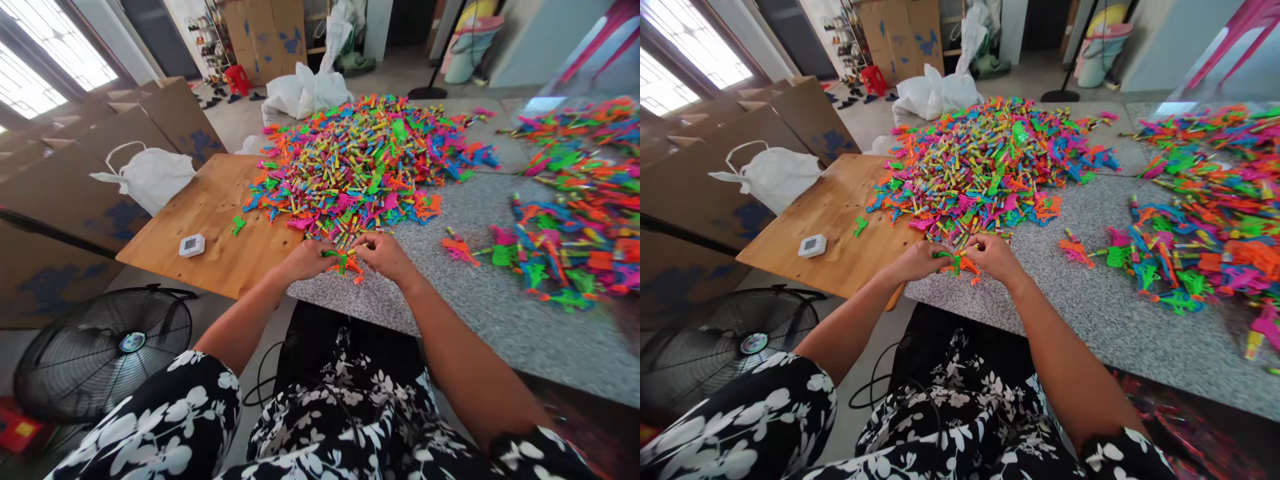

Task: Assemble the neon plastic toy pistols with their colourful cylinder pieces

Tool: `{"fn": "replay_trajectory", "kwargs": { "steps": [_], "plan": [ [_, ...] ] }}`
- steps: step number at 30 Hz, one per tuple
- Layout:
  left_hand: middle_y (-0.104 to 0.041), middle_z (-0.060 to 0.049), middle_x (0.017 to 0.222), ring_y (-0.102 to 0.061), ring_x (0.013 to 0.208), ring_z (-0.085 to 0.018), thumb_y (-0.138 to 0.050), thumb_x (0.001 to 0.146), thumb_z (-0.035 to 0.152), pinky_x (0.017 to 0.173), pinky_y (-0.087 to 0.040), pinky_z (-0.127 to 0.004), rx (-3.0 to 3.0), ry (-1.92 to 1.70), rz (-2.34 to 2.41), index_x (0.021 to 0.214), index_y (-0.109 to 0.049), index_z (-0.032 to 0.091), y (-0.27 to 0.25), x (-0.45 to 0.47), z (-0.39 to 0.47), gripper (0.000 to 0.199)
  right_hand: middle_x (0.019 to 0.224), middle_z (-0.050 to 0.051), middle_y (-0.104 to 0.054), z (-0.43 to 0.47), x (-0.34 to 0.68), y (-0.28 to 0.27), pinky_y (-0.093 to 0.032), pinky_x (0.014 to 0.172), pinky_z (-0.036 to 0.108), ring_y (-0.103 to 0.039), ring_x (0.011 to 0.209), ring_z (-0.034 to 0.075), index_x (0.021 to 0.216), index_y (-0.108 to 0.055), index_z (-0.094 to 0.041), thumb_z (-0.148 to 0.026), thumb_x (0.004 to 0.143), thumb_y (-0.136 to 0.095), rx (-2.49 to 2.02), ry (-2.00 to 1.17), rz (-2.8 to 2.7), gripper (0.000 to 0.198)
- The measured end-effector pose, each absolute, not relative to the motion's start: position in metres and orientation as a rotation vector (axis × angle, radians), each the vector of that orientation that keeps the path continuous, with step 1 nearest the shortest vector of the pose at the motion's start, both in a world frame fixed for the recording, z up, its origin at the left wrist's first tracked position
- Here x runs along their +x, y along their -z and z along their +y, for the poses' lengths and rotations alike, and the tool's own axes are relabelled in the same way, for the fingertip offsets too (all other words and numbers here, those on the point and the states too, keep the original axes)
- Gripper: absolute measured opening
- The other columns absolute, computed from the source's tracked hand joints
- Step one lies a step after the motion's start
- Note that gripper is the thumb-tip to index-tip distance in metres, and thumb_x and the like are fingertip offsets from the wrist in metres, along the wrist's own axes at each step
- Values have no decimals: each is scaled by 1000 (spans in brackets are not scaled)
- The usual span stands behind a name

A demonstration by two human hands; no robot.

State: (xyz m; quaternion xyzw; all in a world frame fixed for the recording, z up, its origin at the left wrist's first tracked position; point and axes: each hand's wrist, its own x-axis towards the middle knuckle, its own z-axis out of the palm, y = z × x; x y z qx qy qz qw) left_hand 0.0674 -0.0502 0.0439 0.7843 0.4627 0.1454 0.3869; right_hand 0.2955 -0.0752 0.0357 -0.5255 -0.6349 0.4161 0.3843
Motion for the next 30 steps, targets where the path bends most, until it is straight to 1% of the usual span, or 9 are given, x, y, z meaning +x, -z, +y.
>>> {"fn": "replay_trajectory", "kwargs": {
  "steps": [3, 6, 10, 13, 17, 24, 27, 29, 30],
  "plan": [
    [-67, -1, 68, -57, 63, -14, -67, 91, 36, 61, -38, -26, 2076, -343, 1210, 82, -78, 20, -47, 71, -53, 22, 61, -2, -58, -72, 294, -37, -35, 58, 28, -49, 58, 14, 73, -69, -20, -34, 78, -61, -1358, -964, -1738, 17],
    [-69, -2, 70, -59, 66, -15, -67, 89, 33, 64, -39, -27, 2129, -306, 1225, 81, -79, 22, -52, 74, -54, 19, 61, -2, -58, -67, 292, -37, -34, 58, 28, -48, 59, 14, 68, -64, -21, -34, 79, -59, -1339, -961, -1810, 17],
    [-67, -1, 66, -58, 63, -15, -65, 88, 33, 61, -37, -26, 2147, -222, 1173, 80, -79, 23, -59, 77, -55, 19, 66, -1, -61, -66, 291, -36, -37, 63, 29, -51, 64, 16, 71, -64, -21, -34, 82, -56, -1254, -1002, -1868, 19],
    [-63, -1, 59, -56, 58, -14, -69, 84, 34, 58, -36, -26, 2108, -205, 1120, 74, -77, 22, -61, 79, -53, 18, 65, -2, -58, -70, 288, -34, -38, 64, 29, -51, 65, 16, 72, -61, -22, -35, 85, -54, -1260, -1009, -1852, 19],
    [-62, 1, 56, -55, 53, -13, -71, 80, 33, 55, -35, -25, 2002, -221, 1077, 69, -74, 21, -59, 80, -50, 16, 66, -3, -56, -77, 284, -29, -40, 65, 29, -51, 65, 16, 75, -57, -23, -35, 88, -52, -1279, -994, -1751, 19],
    [-61, 1, 54, -55, 52, -13, -70, 82, 32, 55, -37, -26, 1977, -174, 1078, 67, -72, 19, -54, 89, -51, 19, 63, -3, -55, -81, 278, -23, -37, 59, 28, -50, 61, 15, 72, -55, -23, -37, 87, -53, -1381, -1011, -1655, 20],
    [-65, 1, 59, -60, 55, -15, -74, 79, 33, 57, -42, -27, 1892, -142, 1077, 72, -73, 19, -48, 91, -52, 16, 60, -4, -55, -83, 281, -16, -37, 56, 26, -50, 58, 14, 70, -55, -23, -36, 85, -56, -1398, -1096, -1606, 20],
    [-70, -1, 69, -64, 60, -16, -78, 76, 33, 59, -47, -27, 1729, -186, 1077, 81, -72, 19, -41, 87, -52, 17, 57, -4, -56, -83, 295, -11, -37, 51, 25, -49, 53, 13, 68, -56, -23, -37, 81, -61, -1439, -1177, -1527, 20],
    [-71, -2, 74, -67, 64, -17, -79, 75, 32, 61, -49, -28, 1603, -233, 1074, 89, -71, 19, -36, 84, -52, 21, 56, -4, -55, -82, 306, -9, -35, 48, 25, -47, 50, 13, 69, -57, -23, -38, 79, -64, -1468, -1183, -1415, 20]
  ]
}}
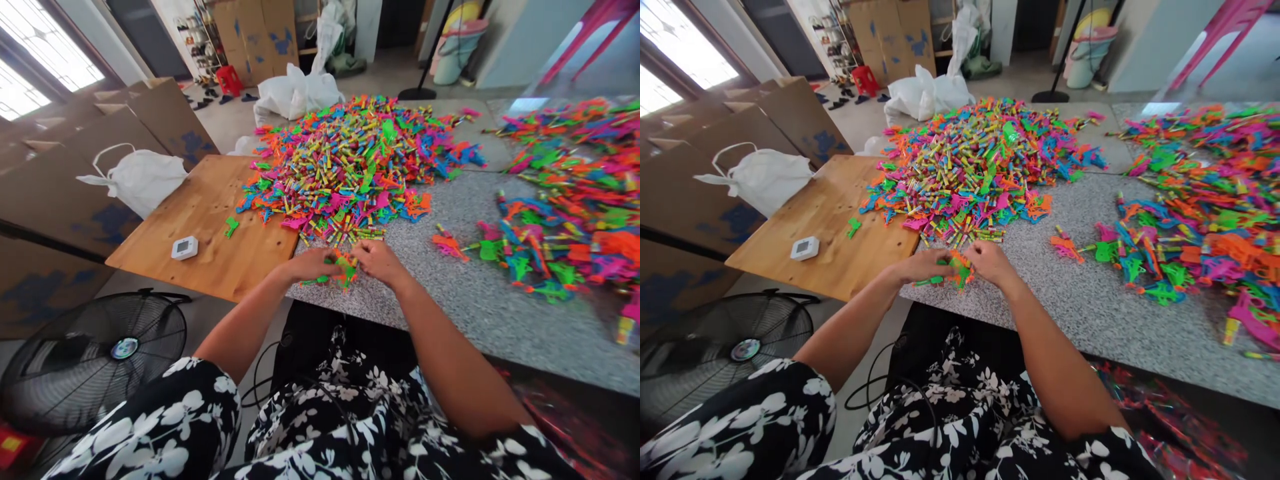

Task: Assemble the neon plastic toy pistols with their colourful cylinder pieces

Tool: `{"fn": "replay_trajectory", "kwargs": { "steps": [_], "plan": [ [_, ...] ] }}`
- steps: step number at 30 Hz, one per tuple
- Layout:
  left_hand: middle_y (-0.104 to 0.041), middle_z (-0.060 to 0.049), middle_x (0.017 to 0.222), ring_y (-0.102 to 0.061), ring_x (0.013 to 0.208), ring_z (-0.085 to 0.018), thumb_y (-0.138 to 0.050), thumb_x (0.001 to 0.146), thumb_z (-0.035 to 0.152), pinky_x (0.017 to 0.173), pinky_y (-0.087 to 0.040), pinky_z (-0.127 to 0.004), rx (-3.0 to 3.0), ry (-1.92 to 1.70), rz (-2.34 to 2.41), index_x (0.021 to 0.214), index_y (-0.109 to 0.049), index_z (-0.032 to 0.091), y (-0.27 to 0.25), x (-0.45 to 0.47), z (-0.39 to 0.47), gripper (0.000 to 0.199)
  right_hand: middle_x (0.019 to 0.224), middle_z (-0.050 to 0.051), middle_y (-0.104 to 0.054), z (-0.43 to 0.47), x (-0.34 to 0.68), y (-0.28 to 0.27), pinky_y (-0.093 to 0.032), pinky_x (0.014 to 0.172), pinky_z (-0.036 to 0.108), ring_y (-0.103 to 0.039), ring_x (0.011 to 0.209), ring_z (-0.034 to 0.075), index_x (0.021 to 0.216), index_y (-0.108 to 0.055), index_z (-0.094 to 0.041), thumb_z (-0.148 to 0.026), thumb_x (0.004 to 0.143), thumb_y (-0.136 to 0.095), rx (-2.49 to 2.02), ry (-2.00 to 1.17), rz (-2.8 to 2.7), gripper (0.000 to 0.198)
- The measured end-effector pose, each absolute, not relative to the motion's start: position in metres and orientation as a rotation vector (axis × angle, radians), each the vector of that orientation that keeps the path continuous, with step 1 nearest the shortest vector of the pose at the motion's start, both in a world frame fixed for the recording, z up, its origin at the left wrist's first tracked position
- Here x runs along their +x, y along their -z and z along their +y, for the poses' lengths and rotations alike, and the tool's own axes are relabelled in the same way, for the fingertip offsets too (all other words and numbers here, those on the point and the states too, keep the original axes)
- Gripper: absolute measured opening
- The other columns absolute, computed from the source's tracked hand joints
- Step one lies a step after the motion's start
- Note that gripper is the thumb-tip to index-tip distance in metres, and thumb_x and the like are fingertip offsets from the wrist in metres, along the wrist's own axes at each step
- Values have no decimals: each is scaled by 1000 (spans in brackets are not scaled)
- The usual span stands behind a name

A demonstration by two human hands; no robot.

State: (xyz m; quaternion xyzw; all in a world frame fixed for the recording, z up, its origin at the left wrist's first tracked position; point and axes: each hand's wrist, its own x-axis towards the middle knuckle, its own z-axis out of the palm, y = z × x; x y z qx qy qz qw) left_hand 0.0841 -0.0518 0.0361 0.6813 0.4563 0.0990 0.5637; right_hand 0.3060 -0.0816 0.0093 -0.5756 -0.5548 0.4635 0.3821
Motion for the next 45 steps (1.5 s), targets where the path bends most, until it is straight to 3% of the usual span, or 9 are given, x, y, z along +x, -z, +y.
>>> {"fn": "replay_trajectory", "kwargs": {
  "steps": [4, 7, 14, 20, 26, 32, 35, 38, 45],
  "plan": [
    [-73, -4, 83, -72, 72, -19, -69, 79, 20, 69, -59, -33, 1045, -508, 1043, 115, -58, 18, -16, 65, -52, 38, 55, -8, -46, -73, 363, -4, -32, 41, 22, -42, 43, 12, 78, -54, -26, -46, 81, -60, -1403, -874, -632, 21],
    [-77, -9, 97, -76, 84, -20, -69, 78, 11, 80, -62, -37, 867, -704, 1010, 129, -52, 16, -9, 54, -53, 54, 68, -4, -59, -73, 376, 1, -37, 43, 23, -46, 45, 11, 84, -54, -26, -50, 88, -53, -1368, -720, -437, 24],
    [-68, -16, 142, -78, 103, -25, -71, 89, 19, 83, -64, -38, 875, -818, 997, 150, -47, 24, -16, 53, -53, 66, 92, 5, -75, -96, 296, 19, -51, 80, 33, -68, 84, 21, 92, -75, -22, -27, 91, -63, -1540, -785, -1856, 13],
    [-73, -13, 133, -78, 95, -20, -78, 85, 19, 80, -62, -32, 890, -852, 1023, 143, -53, 21, -8, 51, -49, 63, 127, 13, -67, -66, 271, 18, -50, 86, 36, -68, 104, 27, 130, -73, -23, -18, 102, -46, -1879, -405, -2148, 39],
    [-77, -4, 102, -78, 87, -18, -93, 72, 21, 79, -60, -29, 860, -909, 978, 117, -59, 18, 0, 55, -47, 57, 141, 22, -59, -29, 258, 1, -53, 88, 39, -70, 104, 31, 133, -69, -17, -19, 105, -39, -1903, -248, -2477, 42],
    [-74, -2, 94, -77, 88, -18, -98, 67, 30, 75, -59, -27, 878, -960, 975, 106, -64, 17, 1, 60, -46, 53, 122, 20, -71, -6, 268, 0, -55, 94, 42, -71, 109, 33, 121, -70, -15, -19, 98, -52, -1900, -412, -2255, 30],
    [-74, -2, 93, -76, 85, -18, -99, 66, 31, 72, -58, -26, 872, -1001, 959, 106, -68, 16, 2, 64, -44, 53, 90, 10, -73, -14, 269, 7, -58, 74, 36, -69, 78, 24, 102, -68, -19, -30, 96, -56, -1661, -856, -1642, 18],
    [-75, -3, 91, -74, 82, -18, -97, 69, 33, 70, -57, -27, 875, -1005, 928, 107, -72, 15, 4, 70, -42, 49, 72, 0, -65, -31, 263, 10, -49, 48, 28, -54, 52, 15, 91, -60, -24, -41, 89, -60, -1207, -1306, -1195, 17],
    [-76, -4, 89, -71, 80, -15, -95, 72, 35, 76, -55, -28, 939, -978, 889, 104, -77, 15, 7, 78, -43, 43, 64, -4, -68, -49, 256, 4, -43, 39, 22, -52, 42, 11, 90, -53, -26, -38, 74, -68, -993, -1448, -998, 25]
  ]
}}
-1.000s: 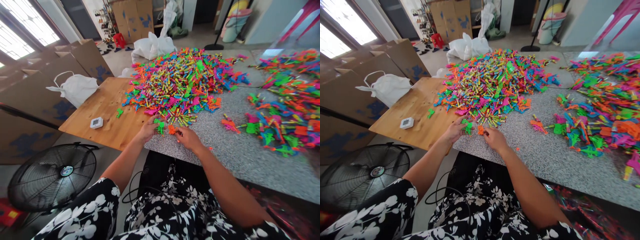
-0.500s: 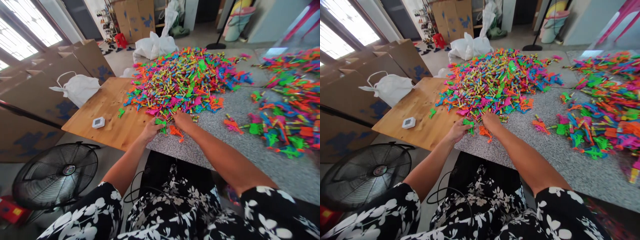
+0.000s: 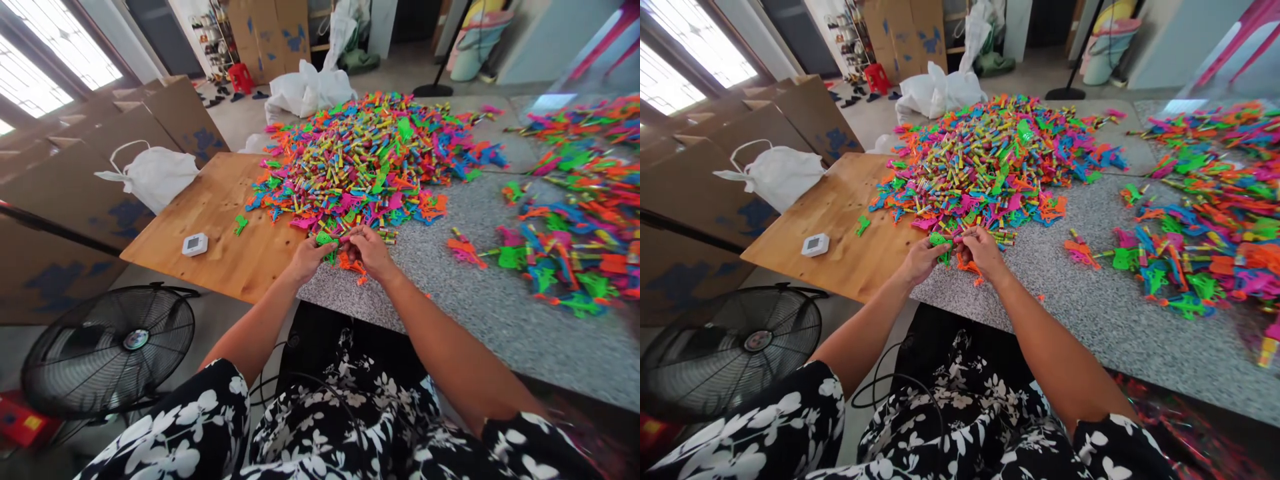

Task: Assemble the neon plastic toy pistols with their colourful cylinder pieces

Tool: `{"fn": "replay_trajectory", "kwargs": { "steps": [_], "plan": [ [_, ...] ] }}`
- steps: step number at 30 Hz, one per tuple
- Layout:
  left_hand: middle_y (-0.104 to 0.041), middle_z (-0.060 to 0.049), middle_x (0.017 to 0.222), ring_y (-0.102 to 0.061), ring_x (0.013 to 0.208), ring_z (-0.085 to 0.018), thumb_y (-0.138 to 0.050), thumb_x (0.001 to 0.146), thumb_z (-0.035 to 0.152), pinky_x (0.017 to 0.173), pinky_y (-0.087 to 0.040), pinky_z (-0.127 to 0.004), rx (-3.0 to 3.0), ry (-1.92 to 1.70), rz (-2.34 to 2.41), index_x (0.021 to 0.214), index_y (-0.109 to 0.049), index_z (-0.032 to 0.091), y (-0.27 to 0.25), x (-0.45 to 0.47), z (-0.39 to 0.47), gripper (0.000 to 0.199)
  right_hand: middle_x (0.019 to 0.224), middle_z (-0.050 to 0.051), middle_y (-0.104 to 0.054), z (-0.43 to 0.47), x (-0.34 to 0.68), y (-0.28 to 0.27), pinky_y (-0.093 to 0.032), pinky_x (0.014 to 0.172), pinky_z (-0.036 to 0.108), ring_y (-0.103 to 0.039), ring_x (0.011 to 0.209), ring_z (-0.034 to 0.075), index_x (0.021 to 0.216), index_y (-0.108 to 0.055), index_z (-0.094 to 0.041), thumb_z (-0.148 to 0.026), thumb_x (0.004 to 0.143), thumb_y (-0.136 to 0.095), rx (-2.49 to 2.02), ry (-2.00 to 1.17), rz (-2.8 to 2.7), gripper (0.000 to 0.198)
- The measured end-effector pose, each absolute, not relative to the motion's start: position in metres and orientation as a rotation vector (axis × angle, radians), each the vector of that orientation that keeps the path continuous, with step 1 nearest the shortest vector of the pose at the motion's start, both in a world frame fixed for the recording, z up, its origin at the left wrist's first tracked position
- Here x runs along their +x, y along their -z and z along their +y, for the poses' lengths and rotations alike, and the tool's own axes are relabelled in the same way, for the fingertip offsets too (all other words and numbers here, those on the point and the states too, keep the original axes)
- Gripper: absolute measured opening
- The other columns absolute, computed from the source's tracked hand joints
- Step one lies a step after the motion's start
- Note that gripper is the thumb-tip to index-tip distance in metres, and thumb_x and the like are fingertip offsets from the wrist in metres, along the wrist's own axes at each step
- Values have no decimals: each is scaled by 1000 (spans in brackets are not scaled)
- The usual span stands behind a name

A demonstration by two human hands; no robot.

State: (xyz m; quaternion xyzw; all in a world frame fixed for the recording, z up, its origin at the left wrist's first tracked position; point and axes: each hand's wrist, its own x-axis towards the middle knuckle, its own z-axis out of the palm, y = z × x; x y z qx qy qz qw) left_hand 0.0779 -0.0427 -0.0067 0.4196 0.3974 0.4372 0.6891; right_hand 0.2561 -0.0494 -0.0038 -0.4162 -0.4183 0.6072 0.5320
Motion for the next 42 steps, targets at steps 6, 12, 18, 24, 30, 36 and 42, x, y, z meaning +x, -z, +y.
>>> {"fn": "replay_trajectory", "kwargs": {
  "steps": [6, 12, 18, 24, 30, 36, 42],
  "plan": [
    [-75, -2, 86, -68, 79, -13, -91, 77, 34, 77, -53, -27, 1087, -982, 963, 105, -78, 15, 10, 80, -44, 37, 61, -4, -68, -51, 261, 0, -42, 39, 22, -53, 40, 11, 85, -52, -25, -37, 76, -68, -1058, -1402, -1031, 22],
    [-74, -2, 87, -65, 73, -11, -90, 78, 38, 71, -51, -25, 1107, -962, 956, 107, -77, 15, 6, 79, -44, 40, 65, -4, -68, -54, 265, -3, -45, 43, 22, -56, 45, 11, 88, -54, -25, -36, 77, -69, -997, -1381, -1096, 22],
    [-74, -2, 82, -68, 77, -13, -94, 72, 43, 73, -52, -27, 1111, -902, 910, 99, -76, 15, 2, 75, -45, 44, 70, -4, -68, -55, 271, -5, -48, 46, 24, -54, 48, 11, 92, -58, -25, -32, 80, -65, -1011, -1317, -1272, 16],
    [-75, -3, 82, -67, 73, -13, -95, 70, 43, 68, -51, -25, 1117, -775, 863, 99, -73, 14, -5, 72, -48, 47, 76, -2, -67, -51, 284, -18, -47, 48, 24, -55, 54, 10, 89, -61, -23, -29, 81, -66, -1013, -1308, -1496, 11],
    [-79, -9, 94, -71, 80, -16, -92, 77, 40, 74, -54, -28, 1108, -748, 873, 108, -73, 14, -11, 61, -46, 45, 69, -3, -61, -53, 294, -28, -42, 48, 24, -50, 54, 11, 87, -64, -23, -27, 81, -68, -1047, -1277, -1519, 8],
    [-77, -6, 87, -69, 75, -14, -94, 73, 42, 68, -51, -25, 1160, -734, 853, 103, -75, 14, -15, 67, -48, 46, 73, -2, -62, -59, 282, -29, -43, 56, 27, -54, 62, 14, 81, -63, -23, -28, 77, -68, -1053, -1232, -1583, 8],
    [-75, -7, 82, -66, 67, -13, -91, 75, 45, 60, -48, -24, 1191, -597, 777, 92, -74, 14, -26, 67, -50, 39, 69, -3, -61, -60, 288, -32, -39, 54, 26, -51, 58, 12, 81, -64, -22, -26, 76, -65, -1031, -1258, -1653, 6]
  ]
}}
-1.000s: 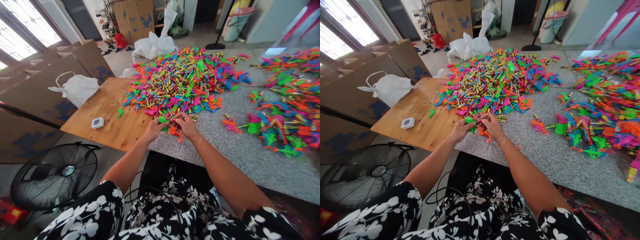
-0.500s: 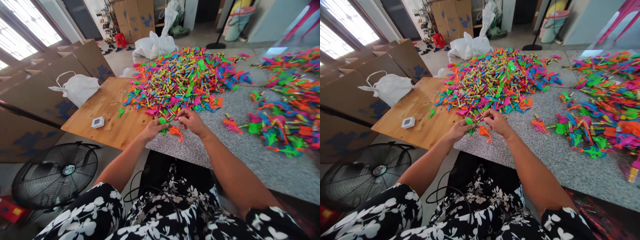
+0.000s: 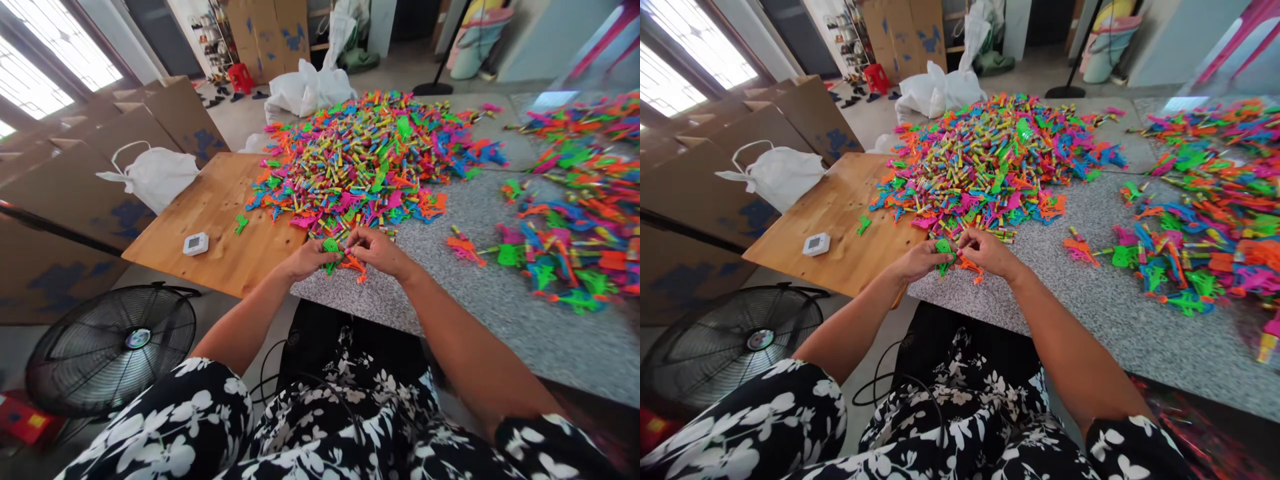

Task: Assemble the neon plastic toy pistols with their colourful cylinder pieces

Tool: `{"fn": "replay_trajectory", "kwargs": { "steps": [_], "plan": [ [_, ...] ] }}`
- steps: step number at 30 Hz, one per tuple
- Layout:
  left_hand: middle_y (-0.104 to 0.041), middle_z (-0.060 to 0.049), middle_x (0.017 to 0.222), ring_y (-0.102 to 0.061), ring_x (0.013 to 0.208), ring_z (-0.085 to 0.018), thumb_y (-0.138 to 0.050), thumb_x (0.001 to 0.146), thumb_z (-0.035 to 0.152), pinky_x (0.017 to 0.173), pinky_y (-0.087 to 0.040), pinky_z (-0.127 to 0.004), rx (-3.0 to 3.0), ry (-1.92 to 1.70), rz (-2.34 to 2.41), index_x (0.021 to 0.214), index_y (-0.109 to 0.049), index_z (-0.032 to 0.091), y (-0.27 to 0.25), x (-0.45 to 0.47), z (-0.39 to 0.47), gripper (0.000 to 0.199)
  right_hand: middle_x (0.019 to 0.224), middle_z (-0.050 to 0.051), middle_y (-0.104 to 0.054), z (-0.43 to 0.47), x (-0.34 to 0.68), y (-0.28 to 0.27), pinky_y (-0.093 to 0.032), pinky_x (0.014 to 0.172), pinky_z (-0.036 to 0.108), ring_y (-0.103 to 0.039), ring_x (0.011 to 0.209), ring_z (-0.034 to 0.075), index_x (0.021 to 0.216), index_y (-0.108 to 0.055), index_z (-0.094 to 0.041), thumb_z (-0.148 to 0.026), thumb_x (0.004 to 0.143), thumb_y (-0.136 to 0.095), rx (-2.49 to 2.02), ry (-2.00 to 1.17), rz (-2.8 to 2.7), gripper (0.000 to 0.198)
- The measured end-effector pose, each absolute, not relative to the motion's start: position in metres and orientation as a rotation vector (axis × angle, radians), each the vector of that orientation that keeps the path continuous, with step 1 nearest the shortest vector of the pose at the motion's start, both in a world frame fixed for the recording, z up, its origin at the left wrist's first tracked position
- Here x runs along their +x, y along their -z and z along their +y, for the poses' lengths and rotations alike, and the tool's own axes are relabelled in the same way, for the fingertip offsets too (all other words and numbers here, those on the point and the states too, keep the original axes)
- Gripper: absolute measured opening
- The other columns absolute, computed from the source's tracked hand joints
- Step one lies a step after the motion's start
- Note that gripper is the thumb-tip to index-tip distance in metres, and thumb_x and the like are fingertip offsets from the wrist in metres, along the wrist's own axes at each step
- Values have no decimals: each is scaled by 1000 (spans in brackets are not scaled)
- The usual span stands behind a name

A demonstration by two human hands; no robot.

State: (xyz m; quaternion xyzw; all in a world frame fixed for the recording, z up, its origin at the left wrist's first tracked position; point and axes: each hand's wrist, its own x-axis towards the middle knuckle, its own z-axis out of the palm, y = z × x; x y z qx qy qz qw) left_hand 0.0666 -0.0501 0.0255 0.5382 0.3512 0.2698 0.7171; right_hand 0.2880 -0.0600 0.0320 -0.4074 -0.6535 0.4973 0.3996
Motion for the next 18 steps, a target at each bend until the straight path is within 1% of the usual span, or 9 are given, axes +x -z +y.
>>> {"fn": "replay_trajectory", "kwargs": {
  "steps": [2, 5, 8, 11, 14, 16, 18],
  "plan": [
    [-75, -6, 81, -67, 67, -14, -88, 78, 42, 62, -50, -25, 1251, -547, 776, 90, -75, 14, -27, 66, -49, 33, 69, -3, -62, -59, 290, -30, -38, 53, 26, -51, 56, 12, 82, -64, -22, -25, 75, -65, -1040, -1321, -1672, 7],
    [-76, -6, 80, -68, 70, -15, -84, 81, 32, 65, -51, -25, 1450, -485, 846, 89, -76, 16, -27, 70, -47, 20, 67, -2, -64, -58, 291, -24, -38, 51, 26, -51, 54, 12, 83, -64, -22, -24, 73, -64, -1059, -1428, -1647, 11],
    [-77, -6, 81, -69, 72, -16, -79, 82, 27, 66, -51, -25, 1545, -393, 849, 87, -77, 17, -24, 79, -46, 11, 68, -2, -65, -62, 291, -17, -39, 51, 25, -52, 55, 12, 82, -63, -22, -22, 71, -63, -1068, -1425, -1552, 12],
    [-77, -9, 84, -70, 76, -19, -79, 83, 30, 69, -53, -29, 1414, -338, 812, 89, -76, 15, -18, 89, -43, 16, 68, -3, -65, -67, 297, -15, -37, 48, 24, -51, 53, 11, 80, -62, -23, -22, 71, -65, -1096, -1393, -1524, 10],
    [-75, -10, 91, -70, 81, -21, -85, 79, 31, 75, -54, -34, 1376, -490, 955, 100, -74, 15, -9, 95, -35, 29, 60, -4, -59, -66, 319, -13, -34, 43, 25, -47, 47, 12, 81, -63, -23, -25, 72, -72, -1243, -1379, -1471, 12],
    [-74, -11, 100, -69, 93, -25, -89, 74, 28, 85, -54, -38, 1463, -652, 1052, 106, -74, 18, -3, 97, -29, 37, 57, -4, -56, -62, 343, -10, -34, 42, 26, -46, 46, 12, 80, -61, -24, -28, 75, -72, -1369, -1207, -1151, 13],
    [-72, -11, 107, -65, 111, -31, -93, 67, 25, 100, -51, -42, 1631, -748, 1110, 103, -75, 20, 3, 98, -25, 40, 60, -4, -55, -57, 367, -4, -36, 44, 27, -45, 47, 12, 79, -53, -25, -32, 82, -63, -1405, -942, -690, 13]
  ]
}}
